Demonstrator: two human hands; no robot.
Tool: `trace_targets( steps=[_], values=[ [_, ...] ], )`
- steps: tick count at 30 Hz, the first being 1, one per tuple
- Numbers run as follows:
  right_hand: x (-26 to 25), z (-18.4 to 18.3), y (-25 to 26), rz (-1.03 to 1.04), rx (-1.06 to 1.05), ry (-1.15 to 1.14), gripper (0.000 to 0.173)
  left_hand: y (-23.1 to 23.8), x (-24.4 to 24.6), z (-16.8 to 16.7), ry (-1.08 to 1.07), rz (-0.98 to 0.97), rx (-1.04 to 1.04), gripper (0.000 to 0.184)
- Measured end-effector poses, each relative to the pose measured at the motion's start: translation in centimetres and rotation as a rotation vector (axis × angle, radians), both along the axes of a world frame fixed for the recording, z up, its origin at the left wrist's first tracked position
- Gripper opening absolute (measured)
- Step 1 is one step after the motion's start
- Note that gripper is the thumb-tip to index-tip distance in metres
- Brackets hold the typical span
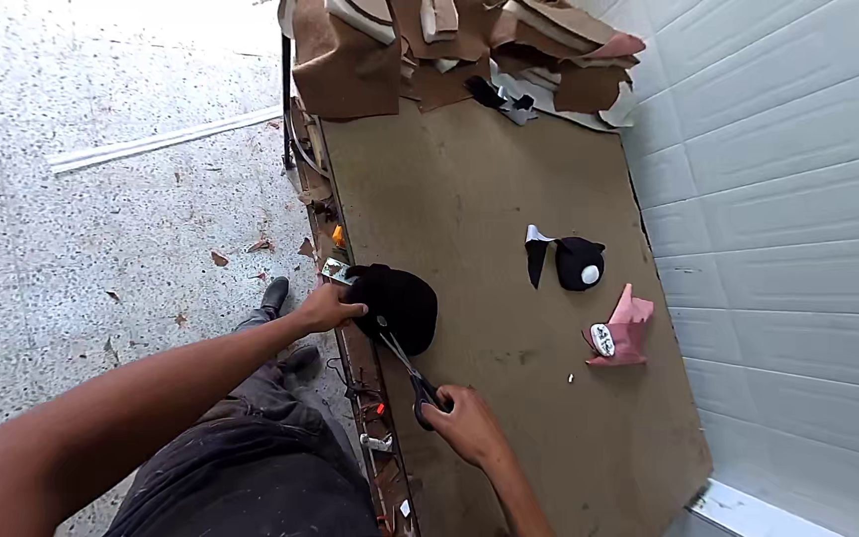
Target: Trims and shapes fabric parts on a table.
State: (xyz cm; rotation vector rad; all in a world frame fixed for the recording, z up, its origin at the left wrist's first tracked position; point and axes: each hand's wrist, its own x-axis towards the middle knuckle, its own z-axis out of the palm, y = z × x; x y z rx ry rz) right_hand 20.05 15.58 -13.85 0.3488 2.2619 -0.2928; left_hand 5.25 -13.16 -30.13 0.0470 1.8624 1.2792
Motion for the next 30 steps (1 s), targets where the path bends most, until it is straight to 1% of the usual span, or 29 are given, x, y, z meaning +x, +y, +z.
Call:
trace_targets(
  steps=[2, 4, 6, 8, 10, 11, 13, 15, 16, 20, 22, 24, 26, 27, 30],
  values=[
    [0.7, 1.0, -0.2, -0.013, 0.014, -0.009, 0.049, -1.6, 1.6, 0.4, -0.077, -0.036, 0.088, 0.046],
    [1.0, 1.7, -0.9, -0.005, 0.043, -0.042, 0.05, -3.0, 3.2, 0.5, -0.202, -0.041, 0.157, 0.047],
    [0.3, 2.4, -1.7, 0.027, 0.088, -0.087, 0.052, -3.5, 3.9, -0.2, -0.278, -0.03, 0.224, 0.055],
    [-0.9, 3.0, -2.6, 0.063, 0.131, -0.139, 0.054, -3.6, 4.2, -1.4, -0.305, -0.04, 0.261, 0.064],
    [-2.1, 3.7, -3.6, 0.1, 0.18, -0.173, 0.054, -3.9, 4.1, -2.4, -0.31, -0.043, 0.307, 0.066],
    [-2.7, 4.3, -3.9, 0.116, 0.212, -0.186, 0.055, -4.0, 3.5, -2.2, -0.313, -0.077, 0.342, 0.063],
    [-3.6, 5.1, -4.6, 0.152, 0.262, -0.207, 0.057, -4.1, 2.4, -1.4, -0.308, -0.132, 0.4, 0.053],
    [-4.3, 5.4, -5.2, 0.16, 0.286, -0.231, 0.059, -4.0, 2.1, -0.9, -0.279, -0.155, 0.399, 0.047],
    [-4.6, 5.4, -5.4, 0.159, 0.291, -0.239, 0.06, -3.9, 2.1, -0.9, -0.26, -0.157, 0.384, 0.047],
    [-5.5, 4.2, -5.4, 0.15, 0.233, -0.246, 0.062, -4.3, 2.0, -0.6, -0.185, -0.217, 0.307, 0.052],
    [-5.4, 3.1, -4.7, 0.128, 0.187, -0.245, 0.062, -4.1, 2.1, 1.1, -0.165, -0.309, 0.322, 0.051],
    [-5.4, 2.0, -4.9, 0.13, 0.14, -0.231, 0.062, -4.3, 2.2, 2.8, -0.152, -0.414, 0.319, 0.056],
    [-5.1, 1.5, -4.7, 0.111, 0.081, -0.221, 0.058, -4.2, 2.5, 3.2, -0.143, -0.485, 0.293, 0.062],
    [-4.9, 1.3, -4.2, 0.094, 0.042, -0.208, 0.055, -4.1, 2.3, 2.8, -0.156, -0.475, 0.273, 0.064],
    [-4.1, 0.7, -3.0, 0.068, -0.054, -0.19, 0.045, -5.1, 1.9, 1.3, -0.208, -0.396, 0.22, 0.061]
  ],
)
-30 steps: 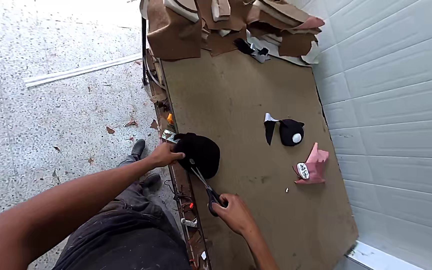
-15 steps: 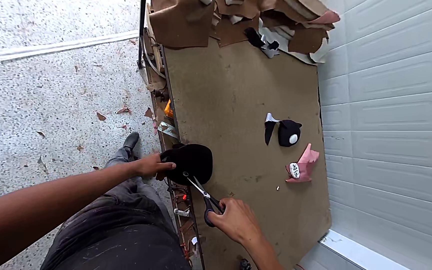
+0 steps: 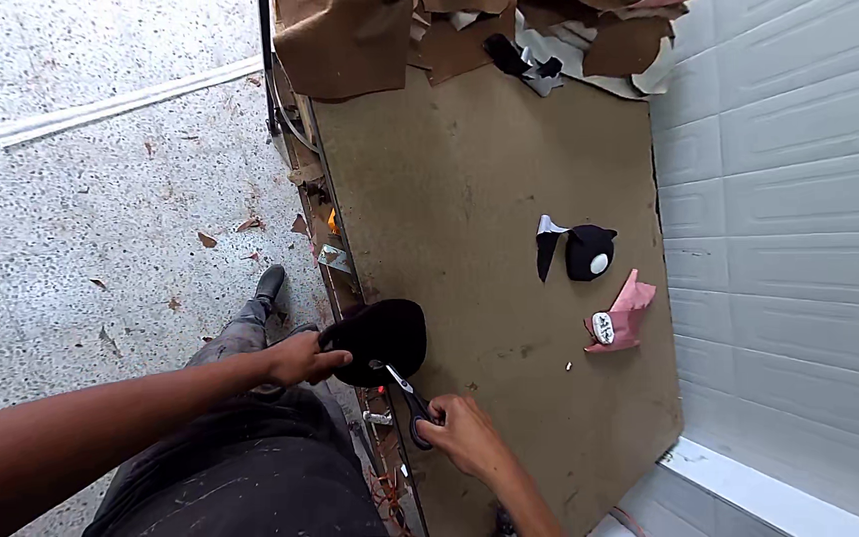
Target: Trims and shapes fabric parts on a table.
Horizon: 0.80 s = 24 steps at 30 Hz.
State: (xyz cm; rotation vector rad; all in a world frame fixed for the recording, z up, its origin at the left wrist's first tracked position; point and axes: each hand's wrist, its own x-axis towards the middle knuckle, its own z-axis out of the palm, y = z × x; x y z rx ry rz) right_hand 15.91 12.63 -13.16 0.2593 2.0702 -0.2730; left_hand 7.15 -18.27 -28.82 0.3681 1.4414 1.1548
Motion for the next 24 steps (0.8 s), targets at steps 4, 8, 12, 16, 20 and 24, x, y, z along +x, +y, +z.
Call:
trace_targets(
  steps=[4, 8, 12, 16, 20, 24],
  values=[
    [0.6, -0.1, 0.1, -0.005, -0.001, 0.026, 0.045, -0.6, -1.1, -0.8, 0.025, -0.04, -0.021, 0.064],
    [0.9, 2.4, 0.5, -0.072, 0.038, -0.055, 0.052, -1.0, -1.6, -1.7, 0.03, -0.039, -0.028, 0.066],
    [1.3, 4.6, 0.1, -0.098, 0.008, -0.049, 0.051, -1.2, -1.7, -2.3, 0.014, -0.012, 0.001, 0.063],
    [-0.2, 3.6, -3.1, -0.094, 0.01, -0.099, 0.054, -1.0, -1.3, -2.8, 0.014, -0.019, 0.004, 0.065],
    [-0.9, 2.9, -4.6, -0.087, 0.064, -0.128, 0.056, -1.0, -1.1, -2.6, 0.077, -0.06, -0.039, 0.069],
    [-1.6, 3.2, -5.7, -0.052, 0.12, -0.132, 0.057, -1.0, -0.9, -2.6, 0.096, -0.059, -0.089, 0.071]
  ],
)
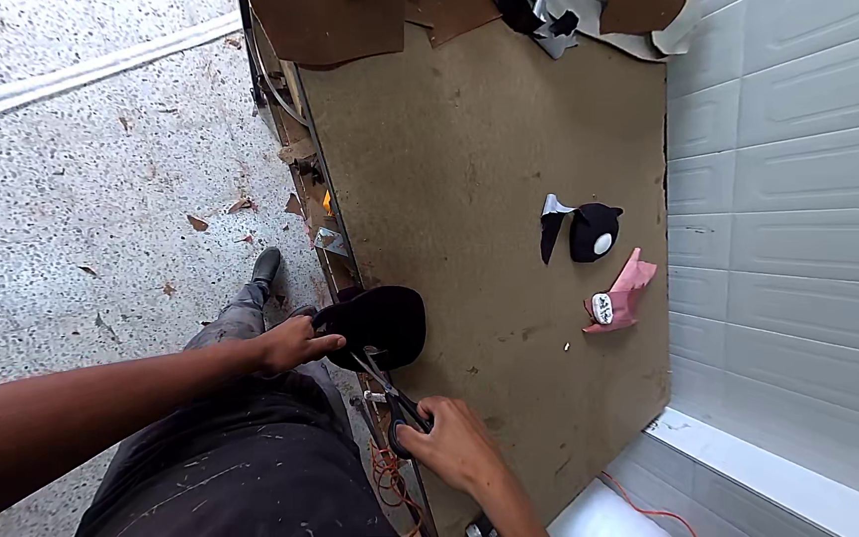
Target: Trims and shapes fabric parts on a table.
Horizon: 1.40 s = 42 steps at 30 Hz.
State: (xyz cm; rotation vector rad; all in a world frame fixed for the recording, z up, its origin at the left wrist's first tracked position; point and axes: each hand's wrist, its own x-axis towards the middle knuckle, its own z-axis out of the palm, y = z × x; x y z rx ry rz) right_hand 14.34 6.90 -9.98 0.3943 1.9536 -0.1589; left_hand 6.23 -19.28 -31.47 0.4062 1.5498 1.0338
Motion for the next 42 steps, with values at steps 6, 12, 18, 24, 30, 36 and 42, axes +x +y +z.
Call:
trace_targets(
  steps=[6, 12, 18, 24, 30, 36, 42],
  values=[
    [-1.6, 0.3, -2.0, -0.04, 0.038, 0.004, 0.059, 0.0, -0.7, 0.7, 0.045, 0.077, -0.043, 0.067],
    [-0.8, -5.7, -2.9, -0.047, -0.02, 0.062, 0.05, 2.8, 1.0, 5.4, 0.152, -0.146, -0.022, 0.073],
    [3.4, -2.5, 0.7, -0.092, -0.051, 0.098, 0.047, 0.1, 0.5, 2.6, 0.05, 0.001, 0.006, 0.07],
    [4.6, 2.6, 0.5, 0.131, 0.081, 0.207, 0.053, 0.5, 1.0, 2.2, -0.032, 0.117, 0.056, 0.067],
    [4.1, 4.6, 0.7, 0.328, 0.161, 0.355, 0.049, 0.7, 1.0, 3.5, -0.073, 0.246, 0.094, 0.063],
    [4.0, 5.5, 2.9, 0.428, 0.167, 0.357, 0.048, 0.4, 1.8, 3.4, -0.013, 0.302, 0.091, 0.062],
    [2.9, 5.0, 2.6, 0.524, 0.166, 0.321, 0.045, 0.7, 2.2, 3.5, 0.023, 0.34, 0.097, 0.06]
  ],
)
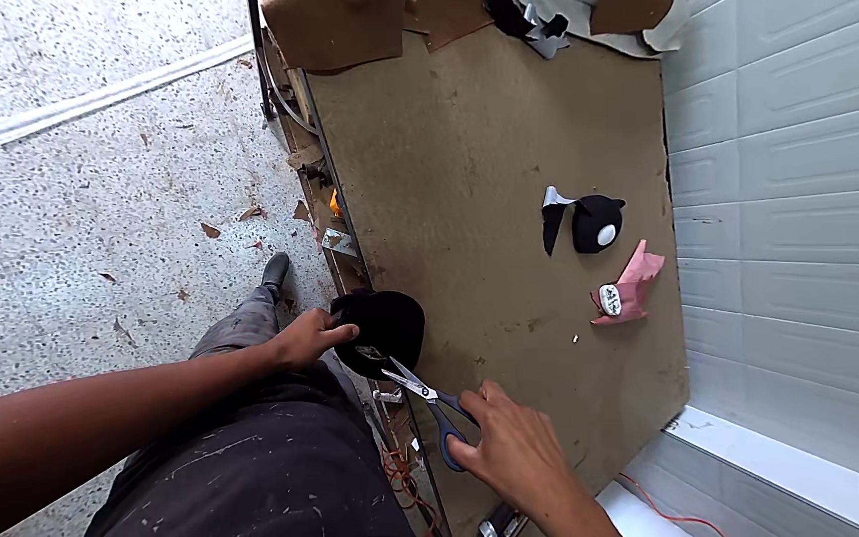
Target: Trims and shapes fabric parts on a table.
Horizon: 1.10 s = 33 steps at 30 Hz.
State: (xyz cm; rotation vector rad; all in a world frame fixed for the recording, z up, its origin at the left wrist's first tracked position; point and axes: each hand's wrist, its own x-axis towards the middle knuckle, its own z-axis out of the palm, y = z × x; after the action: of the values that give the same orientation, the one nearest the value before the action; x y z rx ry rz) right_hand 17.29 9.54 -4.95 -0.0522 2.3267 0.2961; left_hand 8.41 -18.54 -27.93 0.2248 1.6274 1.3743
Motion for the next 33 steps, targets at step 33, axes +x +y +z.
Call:
trace_targets(
  steps=[33],
  values=[
    [10.1, -4.4, 7.1, -0.743, -0.351, 0.176, 0.031, 9.2, -10.1, 5.2, 0.434, -0.308, -0.301, 0.044]
  ],
)
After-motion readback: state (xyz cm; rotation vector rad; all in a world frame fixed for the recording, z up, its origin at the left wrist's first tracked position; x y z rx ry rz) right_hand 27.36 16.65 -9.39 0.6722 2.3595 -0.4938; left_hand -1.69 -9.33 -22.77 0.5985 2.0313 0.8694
